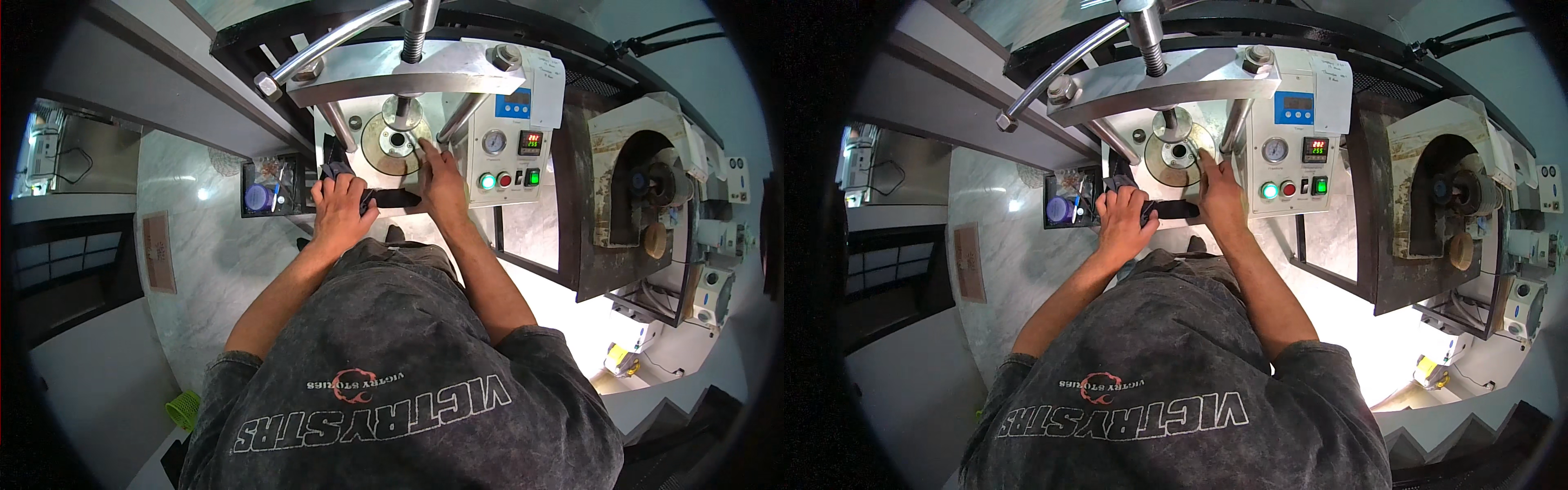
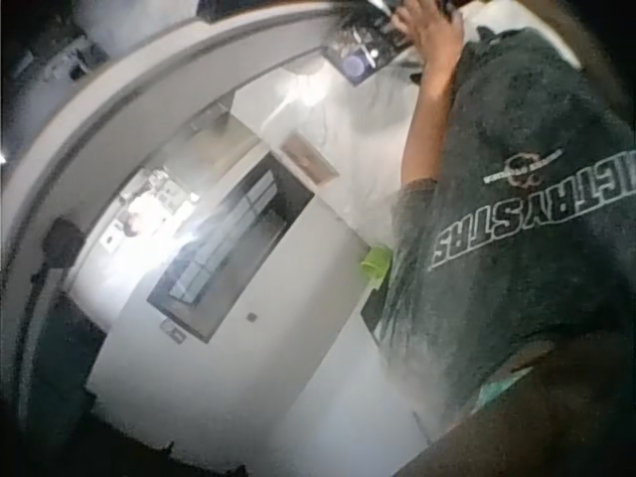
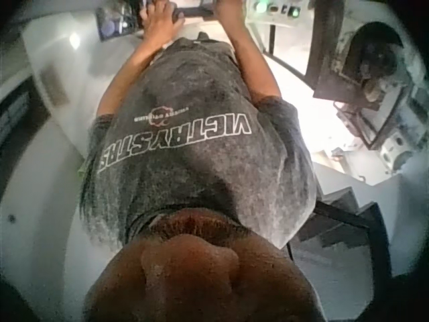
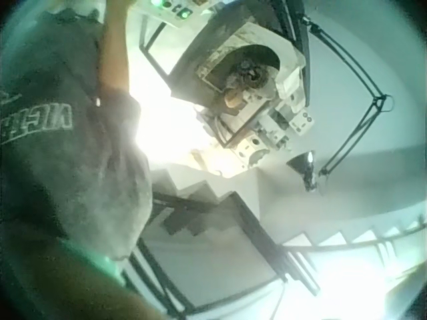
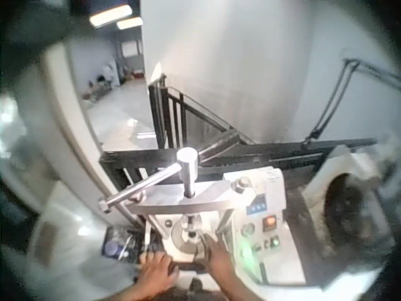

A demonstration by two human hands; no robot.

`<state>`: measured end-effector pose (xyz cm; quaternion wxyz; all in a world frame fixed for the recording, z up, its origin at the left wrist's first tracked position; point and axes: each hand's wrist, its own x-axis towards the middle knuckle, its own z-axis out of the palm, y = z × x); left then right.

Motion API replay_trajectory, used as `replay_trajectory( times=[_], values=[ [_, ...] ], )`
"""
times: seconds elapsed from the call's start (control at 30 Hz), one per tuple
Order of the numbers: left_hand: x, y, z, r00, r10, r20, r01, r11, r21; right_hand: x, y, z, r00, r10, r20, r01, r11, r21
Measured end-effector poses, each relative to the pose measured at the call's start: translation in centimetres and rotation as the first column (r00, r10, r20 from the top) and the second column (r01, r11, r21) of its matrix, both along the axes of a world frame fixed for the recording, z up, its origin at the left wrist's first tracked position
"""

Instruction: The recorder uses a dental press machine and tools to shape a dental prosthetic piece.

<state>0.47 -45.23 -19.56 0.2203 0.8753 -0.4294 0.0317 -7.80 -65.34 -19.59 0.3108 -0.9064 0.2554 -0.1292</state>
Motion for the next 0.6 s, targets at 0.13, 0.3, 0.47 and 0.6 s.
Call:
replay_trajectory(
  times=[0.13,0.3,0.47,0.6],
  values=[
    [-0.1,0.2,0.1,1.0,-0.005,-0.001,0.005,1.0,0.001,-0.1,0.1,-0.3,0.998,-0.06,0.007,0.06,0.998,0.029],
    [-0.1,0.1,0.0,1.0,-0.002,0.01,0.003,1.0,-0.009,-0.5,-0.1,-0.3,1.0,-0.027,-0.012,0.028,0.997,0.066],
    [-0.1,-0.1,0.0,1.0,-0.004,0.019,0.005,1.0,-0.015,-0.4,-0.5,0.0,1.0,0.011,0.01,-0.011,0.999,0.03],
    [0.0,-0.1,0.0,1.0,-0.007,0.016,0.007,1.0,0.003,0.2,-0.7,-0.6,0.994,-0.05,0.102,0.045,0.997,0.057]
  ],
)
